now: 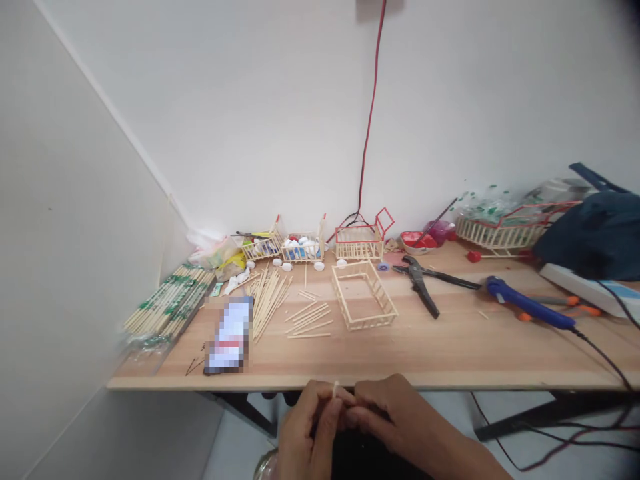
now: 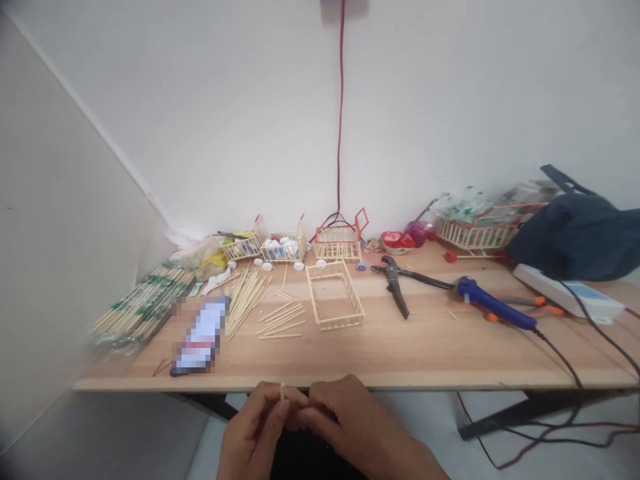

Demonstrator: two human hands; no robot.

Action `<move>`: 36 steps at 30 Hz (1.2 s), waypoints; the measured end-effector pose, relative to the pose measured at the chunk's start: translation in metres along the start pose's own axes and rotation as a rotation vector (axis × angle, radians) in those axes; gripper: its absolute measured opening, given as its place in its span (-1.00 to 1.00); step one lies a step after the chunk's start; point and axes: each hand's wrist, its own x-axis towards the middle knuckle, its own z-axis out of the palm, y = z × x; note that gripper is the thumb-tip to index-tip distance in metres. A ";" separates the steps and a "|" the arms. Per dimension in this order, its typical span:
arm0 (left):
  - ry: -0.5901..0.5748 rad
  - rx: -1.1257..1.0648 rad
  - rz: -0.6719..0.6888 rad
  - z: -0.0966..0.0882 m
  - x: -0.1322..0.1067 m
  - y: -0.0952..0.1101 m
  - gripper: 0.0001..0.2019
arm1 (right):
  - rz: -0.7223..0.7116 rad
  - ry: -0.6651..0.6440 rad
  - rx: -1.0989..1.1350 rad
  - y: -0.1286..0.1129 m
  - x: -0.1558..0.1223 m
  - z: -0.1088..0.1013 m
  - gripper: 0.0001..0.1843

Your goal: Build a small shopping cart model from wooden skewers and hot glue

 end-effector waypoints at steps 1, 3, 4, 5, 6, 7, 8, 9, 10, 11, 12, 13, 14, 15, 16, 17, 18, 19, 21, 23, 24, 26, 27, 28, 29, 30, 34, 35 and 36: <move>0.048 0.010 0.005 -0.003 0.000 0.000 -0.72 | 0.002 0.004 -0.018 0.001 -0.001 -0.001 -0.65; 0.139 0.022 0.017 -0.011 -0.001 -0.001 -0.74 | 0.042 0.001 -0.013 0.005 -0.004 -0.005 -0.60; 0.178 0.025 0.022 -0.014 -0.001 -0.002 -0.75 | 0.073 0.002 0.002 0.008 -0.007 -0.007 -0.58; 0.214 0.031 0.032 -0.018 0.000 -0.002 -0.76 | 0.097 0.001 0.024 0.010 -0.010 -0.008 -0.58; 0.245 0.041 0.051 -0.021 0.000 -0.002 -0.78 | 0.112 0.006 0.053 0.012 -0.013 -0.009 -0.58; 0.270 0.058 0.082 -0.022 0.001 -0.003 -0.80 | 0.117 0.019 0.091 0.014 -0.016 -0.010 -0.60; 0.288 0.078 0.126 -0.023 0.001 -0.003 -0.82 | 0.115 0.039 0.134 0.015 -0.019 -0.010 -0.62; 0.297 0.097 0.177 -0.023 0.002 -0.003 -0.84 | 0.110 0.062 0.177 0.016 -0.022 -0.010 -0.65; 0.295 0.116 0.227 -0.022 0.002 -0.002 -0.85 | 0.106 0.084 0.213 0.015 -0.024 -0.009 -0.69; 0.284 0.135 0.265 -0.020 0.002 -0.002 -0.86 | 0.107 0.109 0.233 0.014 -0.026 -0.008 -0.74; 0.270 0.154 0.287 -0.017 0.002 -0.001 -0.86 | 0.115 0.134 0.233 0.012 -0.027 -0.008 -0.80; 0.258 0.171 0.287 -0.013 0.002 -0.001 -0.86 | 0.127 0.154 0.218 0.010 -0.028 -0.007 -0.86; 0.246 0.184 0.265 -0.010 0.001 0.000 -0.86 | 0.143 0.174 0.202 0.007 -0.029 -0.007 -0.90; 0.232 0.192 0.228 -0.006 0.001 0.000 -0.86 | 0.159 0.193 0.195 0.005 -0.029 -0.007 -0.91; 0.214 0.192 0.184 -0.003 0.000 0.000 -0.86 | 0.171 0.207 0.203 0.002 -0.029 -0.007 -0.89; 0.188 0.188 0.139 0.000 0.000 -0.001 -0.84 | 0.180 0.218 0.231 0.000 -0.029 -0.007 -0.86; 0.154 0.177 0.101 0.002 0.000 -0.002 -0.81 | 0.187 0.224 0.274 -0.001 -0.029 -0.008 -0.83; 0.113 0.163 0.075 0.005 0.000 -0.003 -0.79 | 0.193 0.226 0.323 -0.002 -0.029 -0.008 -0.80; 0.030 0.139 0.059 0.009 0.001 -0.007 -0.75 | 0.202 0.214 0.414 0.000 -0.029 -0.006 -0.71; -0.043 0.116 0.063 0.013 0.001 -0.010 -0.71 | 0.207 0.195 0.479 0.004 -0.029 -0.002 -0.62; -0.077 0.104 0.069 0.015 0.001 -0.012 -0.69 | 0.198 0.186 0.503 0.006 -0.029 0.001 -0.59; -0.139 0.086 0.072 0.020 0.001 -0.014 -0.64 | 0.148 0.190 0.524 0.009 -0.029 0.005 -0.55; -0.163 0.079 0.066 0.021 0.001 -0.015 -0.62 | 0.118 0.206 0.515 0.011 -0.029 0.005 -0.55; -0.180 0.074 0.055 0.023 0.001 -0.016 -0.60 | 0.089 0.233 0.489 0.012 -0.029 0.005 -0.56; -0.191 0.070 0.042 0.024 0.001 -0.017 -0.60 | 0.072 0.262 0.447 0.013 -0.029 0.003 -0.57; -0.191 0.066 0.027 0.025 0.001 -0.017 -0.60 | 0.069 0.287 0.398 0.014 -0.029 0.000 -0.59; -0.133 0.063 -0.016 0.022 0.006 -0.017 -0.61 | 0.182 0.410 0.241 0.019 -0.038 -0.023 -0.56; -0.112 0.063 -0.024 0.020 0.007 -0.016 -0.62 | 0.216 0.467 0.220 0.021 -0.042 -0.030 -0.53; -0.091 0.064 -0.032 0.018 0.008 -0.016 -0.63 | 0.240 0.538 0.202 0.024 -0.047 -0.038 -0.50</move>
